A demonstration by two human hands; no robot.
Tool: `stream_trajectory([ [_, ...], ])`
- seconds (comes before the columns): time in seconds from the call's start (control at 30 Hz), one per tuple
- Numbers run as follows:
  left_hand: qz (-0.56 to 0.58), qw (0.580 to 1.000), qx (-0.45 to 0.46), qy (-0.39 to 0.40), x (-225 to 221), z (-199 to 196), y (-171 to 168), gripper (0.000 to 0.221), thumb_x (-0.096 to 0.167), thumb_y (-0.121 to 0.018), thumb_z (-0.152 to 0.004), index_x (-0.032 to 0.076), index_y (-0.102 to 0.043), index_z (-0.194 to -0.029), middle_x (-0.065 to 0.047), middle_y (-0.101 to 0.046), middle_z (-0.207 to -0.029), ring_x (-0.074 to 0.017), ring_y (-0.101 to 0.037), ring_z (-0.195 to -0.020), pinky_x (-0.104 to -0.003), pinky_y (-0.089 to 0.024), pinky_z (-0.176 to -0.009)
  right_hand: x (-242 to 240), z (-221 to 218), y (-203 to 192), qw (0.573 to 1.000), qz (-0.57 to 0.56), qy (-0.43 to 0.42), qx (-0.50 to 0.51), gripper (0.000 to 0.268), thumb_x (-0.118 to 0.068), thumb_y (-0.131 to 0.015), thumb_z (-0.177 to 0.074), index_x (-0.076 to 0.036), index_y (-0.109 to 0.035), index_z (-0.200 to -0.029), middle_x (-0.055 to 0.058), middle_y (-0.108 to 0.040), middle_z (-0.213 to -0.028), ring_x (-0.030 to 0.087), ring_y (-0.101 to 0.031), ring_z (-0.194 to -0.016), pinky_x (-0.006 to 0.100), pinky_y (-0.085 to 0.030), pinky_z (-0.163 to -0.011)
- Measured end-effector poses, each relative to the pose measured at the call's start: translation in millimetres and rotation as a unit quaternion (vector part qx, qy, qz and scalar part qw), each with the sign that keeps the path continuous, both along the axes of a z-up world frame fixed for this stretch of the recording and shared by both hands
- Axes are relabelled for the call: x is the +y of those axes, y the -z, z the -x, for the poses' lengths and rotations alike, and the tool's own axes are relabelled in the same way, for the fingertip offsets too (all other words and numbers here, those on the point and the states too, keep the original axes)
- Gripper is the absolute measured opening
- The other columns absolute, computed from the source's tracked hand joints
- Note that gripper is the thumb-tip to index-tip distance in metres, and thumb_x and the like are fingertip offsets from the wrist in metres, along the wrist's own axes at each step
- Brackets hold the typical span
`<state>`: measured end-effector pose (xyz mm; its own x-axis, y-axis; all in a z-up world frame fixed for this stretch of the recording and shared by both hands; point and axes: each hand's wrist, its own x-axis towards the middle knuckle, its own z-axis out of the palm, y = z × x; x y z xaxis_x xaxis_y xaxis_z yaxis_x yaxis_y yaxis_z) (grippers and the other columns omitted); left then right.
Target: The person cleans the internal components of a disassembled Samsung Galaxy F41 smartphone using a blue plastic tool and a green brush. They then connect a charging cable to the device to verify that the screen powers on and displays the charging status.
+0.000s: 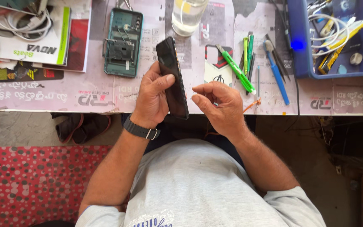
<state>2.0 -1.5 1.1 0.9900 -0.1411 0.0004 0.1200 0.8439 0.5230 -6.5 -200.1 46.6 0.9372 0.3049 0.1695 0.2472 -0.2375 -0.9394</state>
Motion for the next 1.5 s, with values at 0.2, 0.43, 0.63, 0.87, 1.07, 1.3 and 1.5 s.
stream_trajectory([
  [0.2,-0.014,1.0,0.003,-0.011,-1.5,-1.8,-2.7,0.046,0.006,-0.07,-0.095,-0.002,-0.054,-0.137,-0.012,-0.067,-0.127,-0.0198,-0.066,-0.117,-0.036,-0.054,-0.108,2.2,2.1,-1.4,0.999,-0.001,-0.032,-0.004,0.02,-0.014,-0.078,-0.096,-0.001,-0.073,-0.11,0.002,-0.069,-0.089,0.005,-0.063,-0.076,0.021,-0.053,-0.067],
  [0.43,-0.016,1.0,0.003,-0.011,-0.9,-0.4,0.4,0.044,0.007,-0.069,-0.098,-0.003,-0.054,-0.137,-0.012,-0.068,-0.125,-0.0215,-0.066,-0.116,-0.038,-0.054,-0.108,3.5,12.8,-8.5,0.998,0.016,-0.043,-0.041,0.022,-0.016,-0.079,-0.095,-0.002,-0.073,-0.111,0.004,-0.07,-0.089,0.007,-0.064,-0.069,0.022,-0.051,-0.062],
  [0.63,-0.052,0.999,0.006,-0.014,-1.8,0.0,-6.4,0.046,0.007,-0.067,-0.096,-0.001,-0.053,-0.139,-0.011,-0.067,-0.126,-0.0194,-0.067,-0.117,-0.036,-0.055,-0.109,-4.2,12.3,-1.9,0.998,0.022,-0.04,-0.034,0.026,-0.017,-0.08,-0.095,-0.001,-0.071,-0.113,0.005,-0.069,-0.089,0.007,-0.063,-0.068,0.022,-0.051,-0.061],
  [0.87,-0.079,0.996,-0.02,-0.038,-9.8,1.4,-0.3,0.045,-0.002,-0.07,-0.094,-0.001,-0.052,-0.135,-0.013,-0.066,-0.128,-0.0208,-0.066,-0.117,-0.036,-0.056,-0.106,-5.8,8.2,13.5,0.998,-0.046,-0.036,0.016,0.029,-0.02,-0.078,-0.098,0.001,-0.07,-0.117,0.003,-0.069,-0.096,0.006,-0.066,-0.084,0.022,-0.054,-0.074],
  [1.07,-0.129,0.99,-0.036,-0.043,-13.7,1.4,0.5,0.048,-0.006,-0.073,-0.093,0.0,-0.051,-0.136,-0.011,-0.064,-0.131,-0.0182,-0.064,-0.123,-0.035,-0.056,-0.11,-6.0,6.2,21.6,0.996,-0.066,-0.013,0.056,0.019,-0.009,-0.074,-0.1,0.003,-0.069,-0.114,0.001,-0.071,-0.09,0.005,-0.063,-0.077,0.02,-0.052,-0.065],
  [1.3,-0.086,0.996,-0.018,-0.014,-8.8,2.4,4.5,0.041,0.004,-0.074,-0.096,0.0,-0.059,-0.134,-0.015,-0.068,-0.124,-0.0217,-0.068,-0.111,-0.038,-0.057,-0.104,-9.1,1.1,20.4,0.97,-0.129,-0.001,0.204,0.019,-0.012,-0.069,-0.1,0.002,-0.069,-0.113,0.0,-0.07,-0.089,0.003,-0.06,-0.069,0.019,-0.05,-0.054],
  [1.5,-0.022,0.998,-0.02,0.047,-4.1,3.1,-2.7,0.044,0.01,-0.07,-0.099,-0.004,-0.054,-0.138,-0.021,-0.065,-0.132,-0.0317,-0.067,-0.12,-0.045,-0.055,-0.109,-1.5,-1.0,15.8,0.959,-0.173,-0.029,0.223,0.02,-0.015,-0.068,-0.101,-0.001,-0.07,-0.116,-0.001,-0.071,-0.091,0.002,-0.061,-0.07,0.019,-0.051,-0.054],
])
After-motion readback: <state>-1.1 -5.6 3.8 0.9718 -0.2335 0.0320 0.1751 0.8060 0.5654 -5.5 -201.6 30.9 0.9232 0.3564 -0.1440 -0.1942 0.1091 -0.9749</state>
